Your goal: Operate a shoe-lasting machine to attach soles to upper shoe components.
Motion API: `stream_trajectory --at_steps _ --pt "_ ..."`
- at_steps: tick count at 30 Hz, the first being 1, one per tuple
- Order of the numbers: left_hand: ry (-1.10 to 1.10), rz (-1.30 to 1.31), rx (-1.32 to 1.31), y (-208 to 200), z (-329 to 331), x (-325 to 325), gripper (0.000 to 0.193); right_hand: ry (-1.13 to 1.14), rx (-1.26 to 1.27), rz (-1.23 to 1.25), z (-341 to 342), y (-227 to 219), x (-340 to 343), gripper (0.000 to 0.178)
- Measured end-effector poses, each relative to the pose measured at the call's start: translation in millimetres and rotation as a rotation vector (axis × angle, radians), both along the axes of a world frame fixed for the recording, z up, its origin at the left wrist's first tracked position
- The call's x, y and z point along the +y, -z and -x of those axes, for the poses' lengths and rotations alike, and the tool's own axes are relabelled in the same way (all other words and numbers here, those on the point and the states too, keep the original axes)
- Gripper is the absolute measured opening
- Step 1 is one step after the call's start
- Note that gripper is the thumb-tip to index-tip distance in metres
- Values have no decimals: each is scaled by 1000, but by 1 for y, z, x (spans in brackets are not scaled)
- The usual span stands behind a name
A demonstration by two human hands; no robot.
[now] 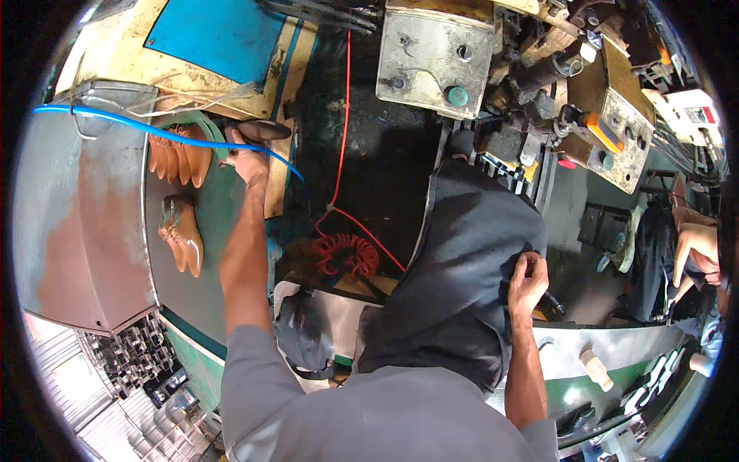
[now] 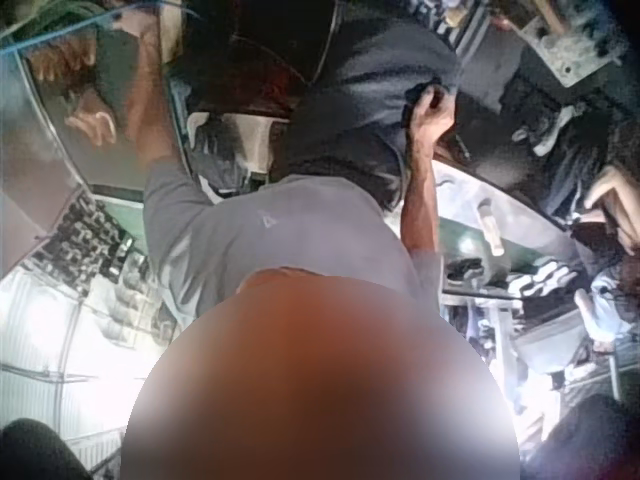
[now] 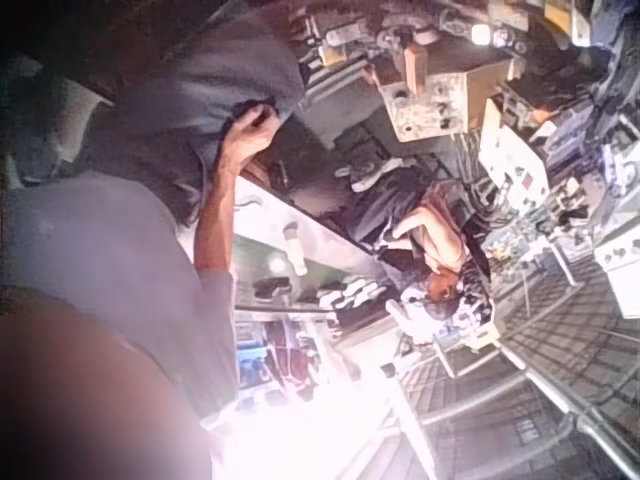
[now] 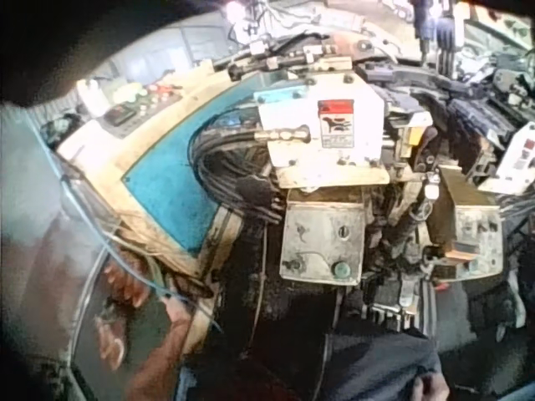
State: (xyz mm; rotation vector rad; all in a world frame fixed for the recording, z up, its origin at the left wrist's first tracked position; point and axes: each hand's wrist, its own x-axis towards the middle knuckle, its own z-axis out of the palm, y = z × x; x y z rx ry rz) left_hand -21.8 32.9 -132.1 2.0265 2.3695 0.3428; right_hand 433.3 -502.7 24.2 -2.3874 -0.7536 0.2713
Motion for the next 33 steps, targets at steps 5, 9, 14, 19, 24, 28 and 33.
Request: stream_trajectory --at_steps 5,9,14,19,24,28,33 --pt "-112 31 -10 -55 23 7 118 -88 -47 -98 7 7 20 13" --pt "1 -66 49 -59 20 0 114 -81 -30 -135 13 0 19 13" --pt "434 -523 -185 -63 -7 -45 74 -43 -40 -177 9 7 3 15" --pt "28 -174 -477 -66 88 -87 10 -58 49 -283 16 0 19 17" --pt "249 397 -1023 -44 -52 -279 25 -6 6 -216 2 12 -3 18" --pt "562 419 -1020 -67 -142 -368 22 34 66 -232 2 18 -2 22" --pt "1007 193 -767 -157 -265 -407 32 -34 45 -284 7 2 -12 25"
